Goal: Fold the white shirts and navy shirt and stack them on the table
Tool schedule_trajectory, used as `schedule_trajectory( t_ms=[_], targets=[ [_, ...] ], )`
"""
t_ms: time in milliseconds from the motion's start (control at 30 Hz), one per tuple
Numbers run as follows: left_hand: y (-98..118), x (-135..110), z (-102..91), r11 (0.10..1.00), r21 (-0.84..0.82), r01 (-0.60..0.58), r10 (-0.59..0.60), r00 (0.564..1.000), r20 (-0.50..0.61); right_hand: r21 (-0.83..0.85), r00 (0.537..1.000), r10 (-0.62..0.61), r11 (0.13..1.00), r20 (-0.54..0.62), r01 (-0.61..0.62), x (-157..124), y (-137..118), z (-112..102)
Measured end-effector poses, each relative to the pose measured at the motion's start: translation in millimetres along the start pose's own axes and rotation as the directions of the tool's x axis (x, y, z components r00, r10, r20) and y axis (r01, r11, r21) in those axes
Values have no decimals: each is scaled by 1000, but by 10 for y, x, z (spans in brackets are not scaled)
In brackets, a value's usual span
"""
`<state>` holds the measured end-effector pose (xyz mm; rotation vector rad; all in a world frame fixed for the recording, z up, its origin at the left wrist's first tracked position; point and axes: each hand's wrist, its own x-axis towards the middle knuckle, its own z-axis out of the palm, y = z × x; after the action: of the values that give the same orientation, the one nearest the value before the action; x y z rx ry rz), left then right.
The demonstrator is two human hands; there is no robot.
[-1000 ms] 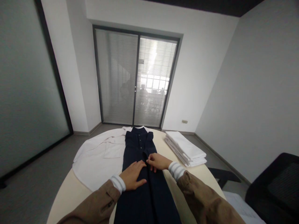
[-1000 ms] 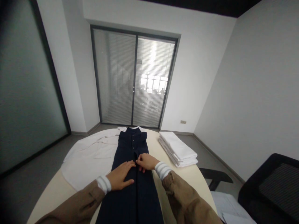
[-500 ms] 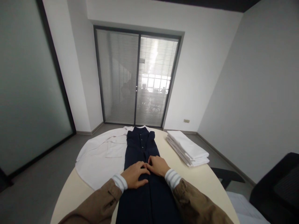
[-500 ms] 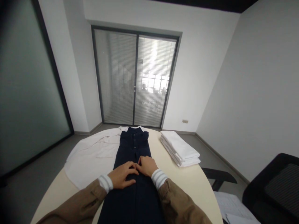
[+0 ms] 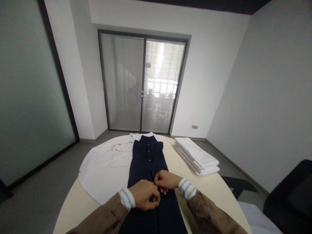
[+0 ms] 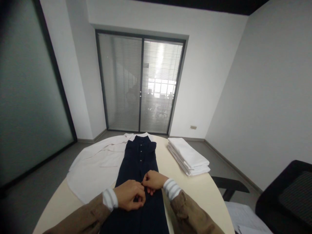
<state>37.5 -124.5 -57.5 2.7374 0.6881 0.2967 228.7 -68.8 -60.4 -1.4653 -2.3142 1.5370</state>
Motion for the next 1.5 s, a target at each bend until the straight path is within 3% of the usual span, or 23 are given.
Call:
schedule_trajectory(
  t_ms=[167,233,300,367,433,500,700,933,1067,1233,1367,1500],
  targets=[
    [7,5,9,994,38,106,-102,990,-98,14,973,-174,984,-151,178,126,30,-80],
    [-15,16,12,984,70,161,-148,975,-165,-15,941,-203,978,-271,207,201,40,-193],
    [-44,28,17,979,90,181,-158,963,-221,-87,870,-167,986,-464,142,279,69,-358],
    [-75,35,25,978,88,187,-163,960,-229,-140,766,-106,990,-635,20,356,130,-553],
    [-102,37,35,972,72,224,-208,961,-181,-149,694,-62,987,-717,-66,432,221,-748],
    [-124,37,47,960,55,274,-267,957,-112,-133,665,-26,985,-746,-110,512,325,-915],
    [-171,41,73,955,8,298,-297,952,-79,-115,651,16,981,-759,-158,820,517,-1219],
    [-203,65,42,947,-25,320,-320,947,-21,-177,643,-31,971,-765,-163,1130,508,-1478],
    [-224,81,61,954,-22,300,-301,953,-41,-186,626,-22,962,-780,-199,1291,456,-1541],
    [-241,81,78,951,-38,306,-307,951,-44,-189,572,-24,954,-820,-231,1505,320,-1482],
    [-238,71,77,940,-59,336,-339,940,-49,-282,613,-115,942,-782,-183,1570,230,-1296],
    [-241,64,92,937,-42,348,-350,935,-60,-366,619,-186,914,-763,-176,1504,221,-1084]
  ],
)
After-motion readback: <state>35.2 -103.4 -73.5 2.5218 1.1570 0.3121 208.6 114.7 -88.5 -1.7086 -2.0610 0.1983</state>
